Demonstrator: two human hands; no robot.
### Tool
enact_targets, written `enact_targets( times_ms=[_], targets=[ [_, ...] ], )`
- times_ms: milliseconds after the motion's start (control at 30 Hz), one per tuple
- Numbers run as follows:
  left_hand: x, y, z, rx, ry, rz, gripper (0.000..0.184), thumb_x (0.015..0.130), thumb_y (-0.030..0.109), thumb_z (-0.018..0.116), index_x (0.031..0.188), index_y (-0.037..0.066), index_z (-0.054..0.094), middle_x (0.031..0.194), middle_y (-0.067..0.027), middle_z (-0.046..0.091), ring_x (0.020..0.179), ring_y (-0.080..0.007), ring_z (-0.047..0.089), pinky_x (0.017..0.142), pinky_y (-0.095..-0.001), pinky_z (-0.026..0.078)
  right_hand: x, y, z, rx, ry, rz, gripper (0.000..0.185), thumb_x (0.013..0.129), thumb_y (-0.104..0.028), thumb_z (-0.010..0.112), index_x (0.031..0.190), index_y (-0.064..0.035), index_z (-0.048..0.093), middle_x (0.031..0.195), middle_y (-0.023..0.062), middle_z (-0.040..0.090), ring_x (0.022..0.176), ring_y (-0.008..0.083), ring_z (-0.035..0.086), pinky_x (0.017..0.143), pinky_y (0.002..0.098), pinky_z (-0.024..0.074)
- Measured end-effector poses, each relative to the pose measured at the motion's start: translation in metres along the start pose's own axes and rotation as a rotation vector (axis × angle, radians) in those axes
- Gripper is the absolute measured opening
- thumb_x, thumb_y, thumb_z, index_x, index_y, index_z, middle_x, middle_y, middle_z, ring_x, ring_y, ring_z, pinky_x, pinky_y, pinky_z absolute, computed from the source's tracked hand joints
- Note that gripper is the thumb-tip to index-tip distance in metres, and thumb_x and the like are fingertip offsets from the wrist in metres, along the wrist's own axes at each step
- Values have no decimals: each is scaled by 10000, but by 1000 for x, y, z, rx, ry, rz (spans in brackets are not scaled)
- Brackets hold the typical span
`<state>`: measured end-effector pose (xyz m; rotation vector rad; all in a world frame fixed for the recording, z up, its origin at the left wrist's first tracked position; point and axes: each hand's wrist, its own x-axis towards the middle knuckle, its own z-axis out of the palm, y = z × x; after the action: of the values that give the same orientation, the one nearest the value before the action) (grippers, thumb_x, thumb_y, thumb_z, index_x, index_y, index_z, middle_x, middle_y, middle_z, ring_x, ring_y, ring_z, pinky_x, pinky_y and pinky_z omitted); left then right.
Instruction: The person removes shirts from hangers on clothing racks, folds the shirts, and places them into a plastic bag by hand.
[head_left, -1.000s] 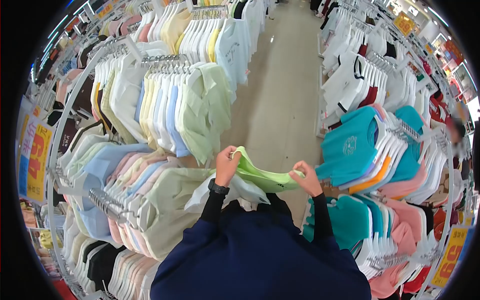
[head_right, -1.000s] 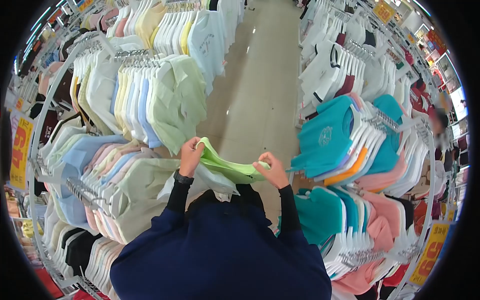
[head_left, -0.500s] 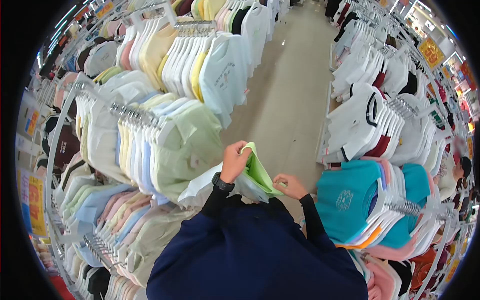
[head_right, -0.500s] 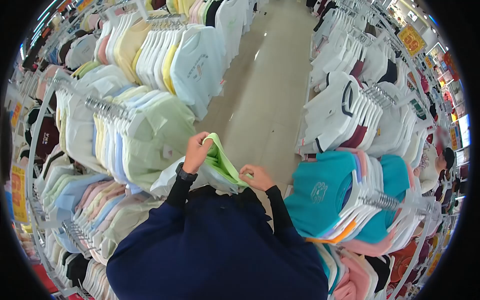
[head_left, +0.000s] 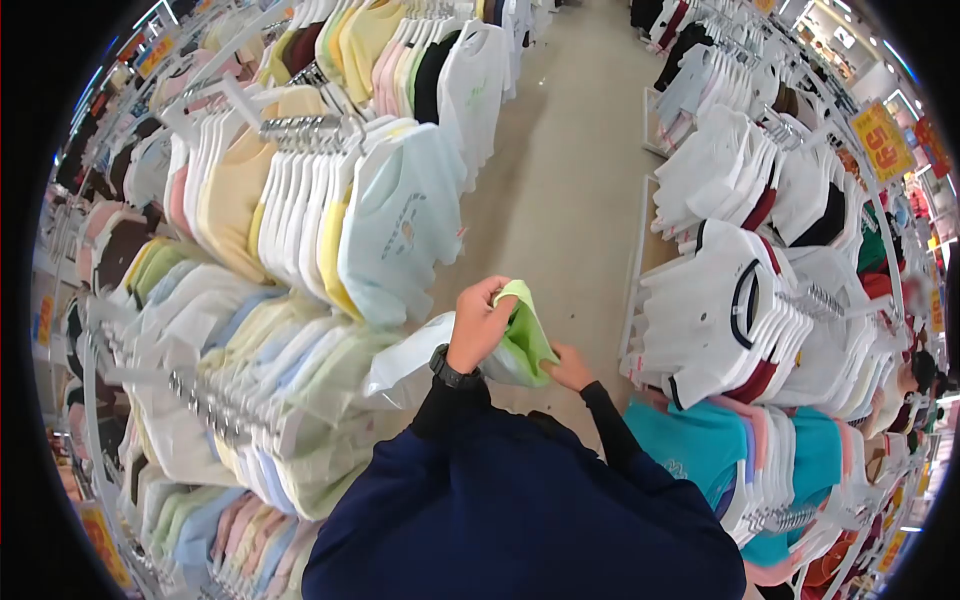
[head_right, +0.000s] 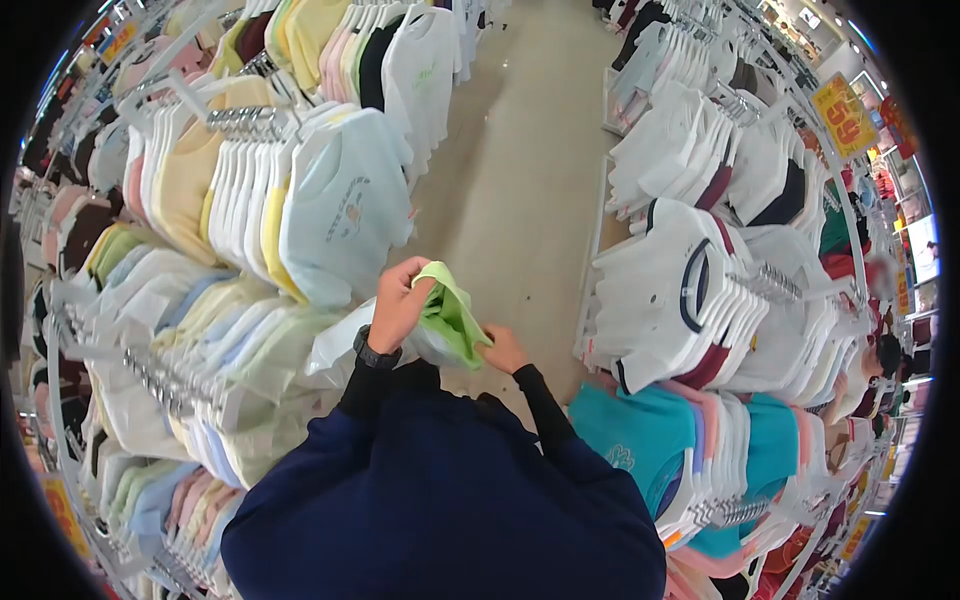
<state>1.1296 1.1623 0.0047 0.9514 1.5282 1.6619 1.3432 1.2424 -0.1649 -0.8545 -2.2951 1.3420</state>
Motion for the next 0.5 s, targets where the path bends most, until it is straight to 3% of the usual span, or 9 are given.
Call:
enact_targets(
  times_ms=[100, 167, 267, 300, 400, 500],
  targets=[
    [64, -2, -16, 145, -25, 136, 128, 831, 50, 603, 947, 11, 640, 712, -99, 655, 603, -171, 611, 565, -305, 458, 58, 31, -40, -61, 102, 158, 159, 752, -100, 668, 800, -19, 540, 676, 118, 538, 630, 182, 536, 598, 342, 449],
    [104, -16, -37, 259, -9, 190, 157, 802, 71, 641, 958, 50, 642, 706, -126, 658, 607, -254, 643, 561, -349, 471, 100, 29, -77, -50, 205, 285, 128, 809, -30, 641, 812, -51, 514, 731, 45, 551, 704, 102, 546, 631, 258, 452],
    [151, 9, -60, 845, -34, -60, 197, 755, 125, 694, 939, 99, 628, 667, -112, 639, 638, -331, 632, 557, -410, 469, 164, 26, -116, 186, 441, 230, 125, 850, -3, 609, 819, -78, 514, 785, 5, 551, 727, 88, 548, 618, 226, 442],
    [163, -4, -63, 855, 9, -22, 212, 723, 181, 733, 887, 121, 614, 618, -82, 613, 618, -341, 608, 549, -445, 454, 182, 20, -124, 269, 483, 254, 126, 858, 14, 584, 836, -82, 505, 821, 2, 559, 741, 87, 546, 627, 228, 448],
    [197, -16, -59, 754, 75, 62, 183, 748, 143, 698, 908, 99, 622, 605, -95, 590, 558, -316, 578, 533, -396, 446, 238, 0, -138, 550, 586, 297, 128, 887, 33, 537, 884, -89, 499, 885, -10, 574, 766, 87, 549, 640, 227, 453],
    [238, -38, -54, 361, 88, -16, 120, 807, 90, 634, 920, 53, 618, 619, -89, 571, 562, -223, 569, 556, -336, 444, 285, -19, -144, 748, 588, 324, 96, 913, 4, 536, 942, -88, 533, 884, -18, 575, 763, 98, 566, 633, 219, 444]
  ],
)
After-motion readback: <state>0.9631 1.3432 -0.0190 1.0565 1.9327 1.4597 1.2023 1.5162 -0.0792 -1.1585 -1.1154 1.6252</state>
